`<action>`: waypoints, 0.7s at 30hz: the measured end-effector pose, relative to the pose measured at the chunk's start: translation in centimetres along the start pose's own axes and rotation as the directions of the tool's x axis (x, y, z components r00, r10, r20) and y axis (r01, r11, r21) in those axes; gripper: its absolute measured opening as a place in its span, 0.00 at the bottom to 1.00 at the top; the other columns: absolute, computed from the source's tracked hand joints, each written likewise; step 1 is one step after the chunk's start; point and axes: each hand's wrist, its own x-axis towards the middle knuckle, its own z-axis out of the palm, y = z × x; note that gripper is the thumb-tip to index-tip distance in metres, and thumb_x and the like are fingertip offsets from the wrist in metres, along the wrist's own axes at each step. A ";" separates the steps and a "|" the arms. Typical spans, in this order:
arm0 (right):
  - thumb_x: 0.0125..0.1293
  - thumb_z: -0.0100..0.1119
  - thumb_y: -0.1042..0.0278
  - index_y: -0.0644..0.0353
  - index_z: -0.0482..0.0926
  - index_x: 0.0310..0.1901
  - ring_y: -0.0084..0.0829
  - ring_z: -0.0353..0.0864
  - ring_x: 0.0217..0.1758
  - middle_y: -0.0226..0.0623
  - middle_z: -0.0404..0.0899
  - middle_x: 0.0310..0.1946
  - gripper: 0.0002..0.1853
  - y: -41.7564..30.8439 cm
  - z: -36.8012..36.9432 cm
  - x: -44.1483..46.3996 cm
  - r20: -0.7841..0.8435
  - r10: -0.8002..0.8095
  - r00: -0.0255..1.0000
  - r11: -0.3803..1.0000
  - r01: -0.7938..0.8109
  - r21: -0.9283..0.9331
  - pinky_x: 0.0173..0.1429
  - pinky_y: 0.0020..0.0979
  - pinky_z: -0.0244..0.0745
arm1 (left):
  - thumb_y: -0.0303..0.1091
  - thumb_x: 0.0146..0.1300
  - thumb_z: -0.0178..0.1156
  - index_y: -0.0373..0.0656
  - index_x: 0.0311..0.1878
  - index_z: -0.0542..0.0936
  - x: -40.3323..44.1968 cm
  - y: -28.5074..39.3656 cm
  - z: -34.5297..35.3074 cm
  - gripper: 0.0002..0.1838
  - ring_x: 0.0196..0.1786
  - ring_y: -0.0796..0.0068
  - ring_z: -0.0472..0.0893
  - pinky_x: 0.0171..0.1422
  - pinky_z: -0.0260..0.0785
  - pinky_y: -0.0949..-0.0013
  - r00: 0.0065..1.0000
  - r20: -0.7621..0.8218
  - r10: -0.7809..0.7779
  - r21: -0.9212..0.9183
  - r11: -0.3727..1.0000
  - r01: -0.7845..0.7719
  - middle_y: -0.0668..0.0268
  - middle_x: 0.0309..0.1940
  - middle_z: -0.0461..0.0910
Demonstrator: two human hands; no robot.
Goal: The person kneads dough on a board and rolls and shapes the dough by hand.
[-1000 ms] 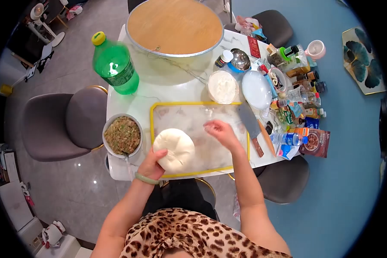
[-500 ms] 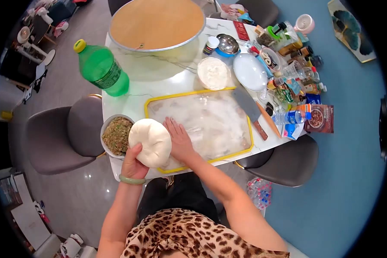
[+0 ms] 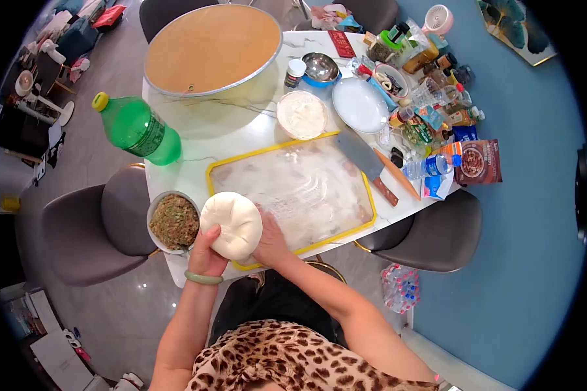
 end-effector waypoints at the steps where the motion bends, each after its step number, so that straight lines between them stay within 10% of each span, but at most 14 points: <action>1: 0.54 0.56 0.53 0.62 0.57 0.65 0.43 0.47 0.73 0.47 0.50 0.69 0.39 -0.3 -0.2 0.8 -0.026 -0.102 0.994 0.994 0.101 -0.036 0.71 0.47 0.44 | 0.29 0.56 0.59 0.40 0.61 0.64 0.4 -0.1 0.0 0.28 0.58 0.63 0.72 0.62 0.67 0.58 1.000 -0.004 -0.006 0.001 1.000 0.006 0.60 0.56 0.71; 9: 0.63 0.49 0.50 0.57 0.58 0.66 0.40 0.47 0.73 0.42 0.50 0.70 0.33 9.9 -9.0 -2.7 -0.023 0.243 0.970 0.877 -0.230 -0.422 0.70 0.48 0.47 | 0.27 0.53 0.63 0.39 0.58 0.67 4.6 -4.8 1.9 0.28 0.55 0.66 0.75 0.59 0.70 0.61 0.996 -0.006 -0.094 0.128 0.987 0.094 0.60 0.52 0.74; 14: 0.64 0.49 0.59 0.61 0.68 0.58 0.44 0.62 0.66 0.46 0.65 0.61 0.24 10.3 -12.5 -0.8 -0.186 0.380 0.906 0.910 -0.330 0.252 0.66 0.40 0.57 | 0.27 0.49 0.66 0.37 0.57 0.69 9.6 -10.2 1.9 0.29 0.52 0.65 0.76 0.56 0.70 0.63 0.984 0.011 -0.179 0.400 0.902 0.160 0.60 0.50 0.75; 15: 0.64 0.50 0.60 0.61 0.69 0.57 0.45 0.64 0.64 0.46 0.67 0.60 0.22 9.6 -13.1 0.1 -0.223 0.411 0.884 0.871 -0.309 0.381 0.65 0.39 0.59 | 0.26 0.48 0.66 0.37 0.56 0.68 9.8 -10.4 2.1 0.30 0.52 0.64 0.75 0.56 0.69 0.63 1.000 -0.007 -0.010 0.691 0.723 0.012 0.60 0.51 0.74; 16: 0.63 0.50 0.62 0.62 0.70 0.55 0.44 0.66 0.62 0.46 0.69 0.58 0.21 8.9 -13.0 1.0 -0.266 0.328 0.907 0.924 -0.249 0.289 0.64 0.38 0.61 | 0.26 0.46 0.66 0.37 0.56 0.68 9.7 -10.4 2.1 0.31 0.53 0.64 0.74 0.56 0.68 0.63 0.988 0.031 0.154 0.898 0.430 -0.095 0.60 0.51 0.73; 21: 0.61 0.53 0.64 0.63 0.71 0.53 0.44 0.67 0.60 0.47 0.69 0.56 0.20 4.6 -9.0 5.6 -0.237 0.082 0.968 0.995 -0.094 -0.039 0.62 0.39 0.62 | 0.23 0.48 0.61 0.37 0.57 0.67 7.8 -6.5 0.8 0.29 0.58 0.65 0.69 0.61 0.63 0.64 0.947 -0.132 0.292 0.861 0.508 -0.037 0.59 0.55 0.70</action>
